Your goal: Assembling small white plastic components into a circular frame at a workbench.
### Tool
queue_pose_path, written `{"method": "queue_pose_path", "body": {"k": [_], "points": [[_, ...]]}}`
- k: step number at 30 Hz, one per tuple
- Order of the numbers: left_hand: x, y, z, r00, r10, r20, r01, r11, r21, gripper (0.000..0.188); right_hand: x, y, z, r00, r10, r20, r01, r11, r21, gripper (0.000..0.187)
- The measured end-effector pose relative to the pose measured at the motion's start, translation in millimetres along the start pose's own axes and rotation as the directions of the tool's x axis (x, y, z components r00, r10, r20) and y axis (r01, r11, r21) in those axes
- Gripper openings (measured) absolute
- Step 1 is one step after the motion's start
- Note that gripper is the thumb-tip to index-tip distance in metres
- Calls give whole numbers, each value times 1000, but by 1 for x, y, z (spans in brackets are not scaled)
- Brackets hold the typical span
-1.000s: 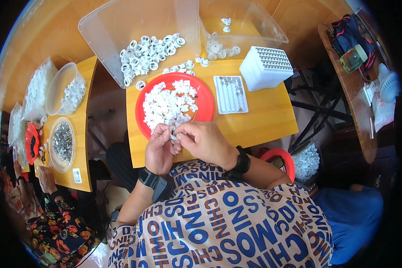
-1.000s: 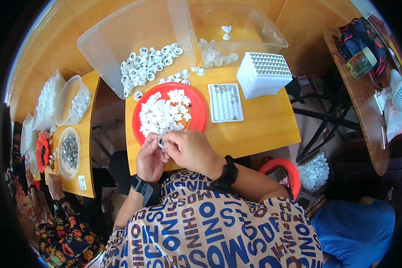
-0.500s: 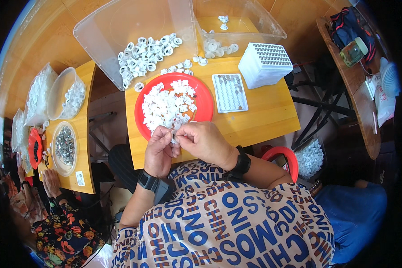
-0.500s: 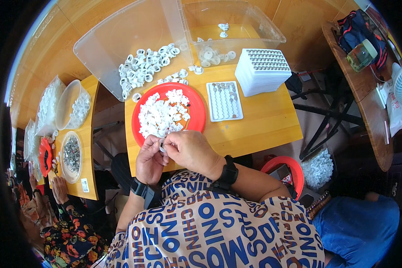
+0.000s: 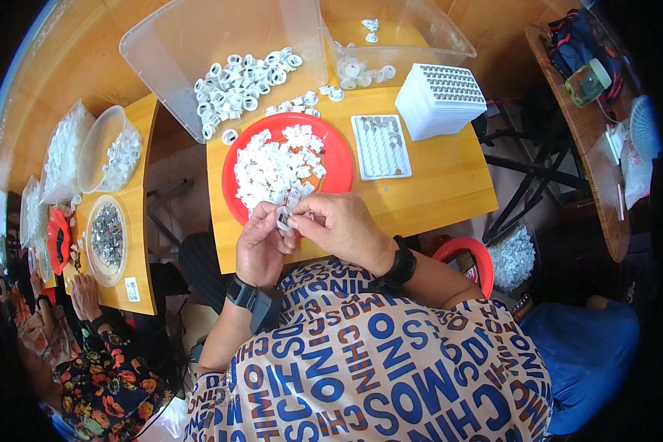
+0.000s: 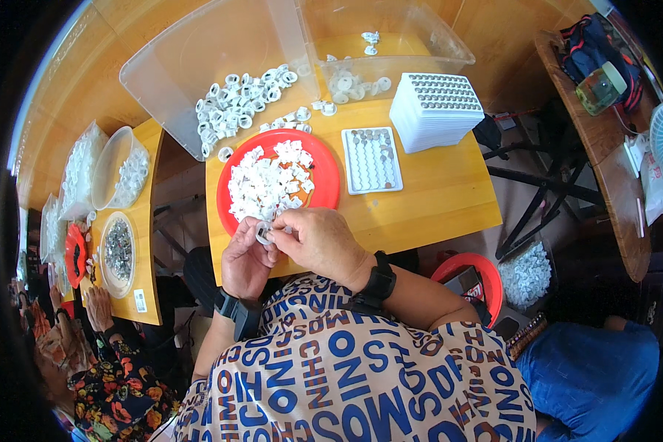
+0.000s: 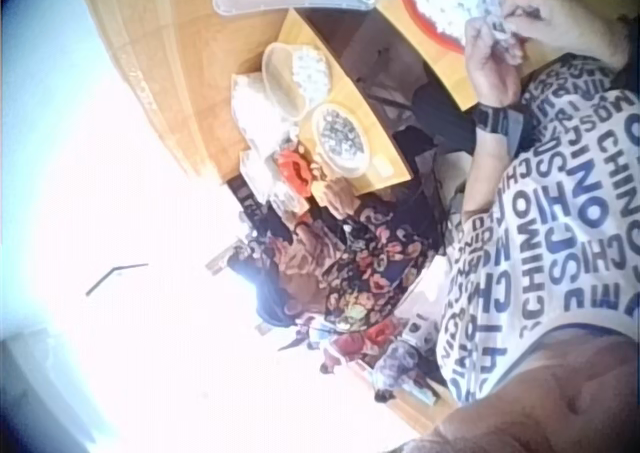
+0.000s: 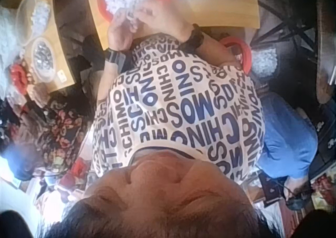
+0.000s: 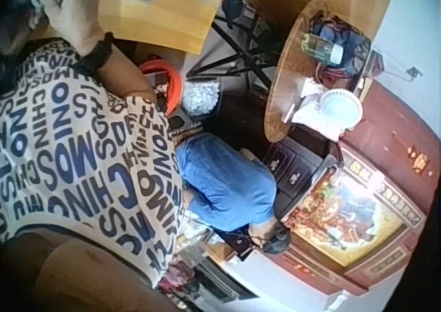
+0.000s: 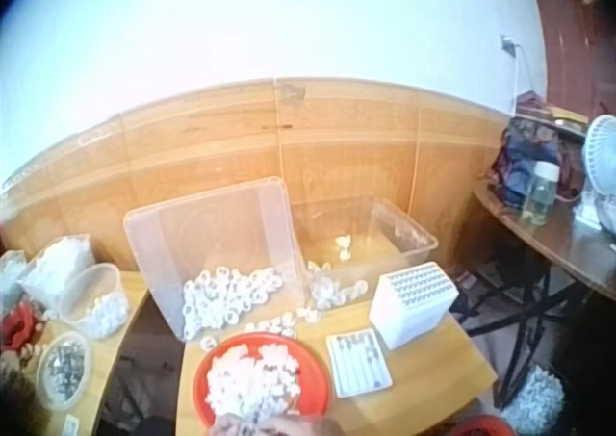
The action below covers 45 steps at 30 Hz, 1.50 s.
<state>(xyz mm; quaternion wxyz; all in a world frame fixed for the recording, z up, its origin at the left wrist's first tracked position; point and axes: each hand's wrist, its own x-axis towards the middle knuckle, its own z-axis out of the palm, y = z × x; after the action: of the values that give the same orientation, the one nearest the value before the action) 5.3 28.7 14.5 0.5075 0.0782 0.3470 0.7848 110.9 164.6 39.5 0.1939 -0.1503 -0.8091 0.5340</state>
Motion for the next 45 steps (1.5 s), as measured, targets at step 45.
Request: {"method": "queue_pose_path", "body": {"k": [45], "points": [[9, 25, -12, 997, 19, -75, -24, 998, -61, 18, 31, 19, 1, 874, 367, 318, -486, 672, 560, 19]]}}
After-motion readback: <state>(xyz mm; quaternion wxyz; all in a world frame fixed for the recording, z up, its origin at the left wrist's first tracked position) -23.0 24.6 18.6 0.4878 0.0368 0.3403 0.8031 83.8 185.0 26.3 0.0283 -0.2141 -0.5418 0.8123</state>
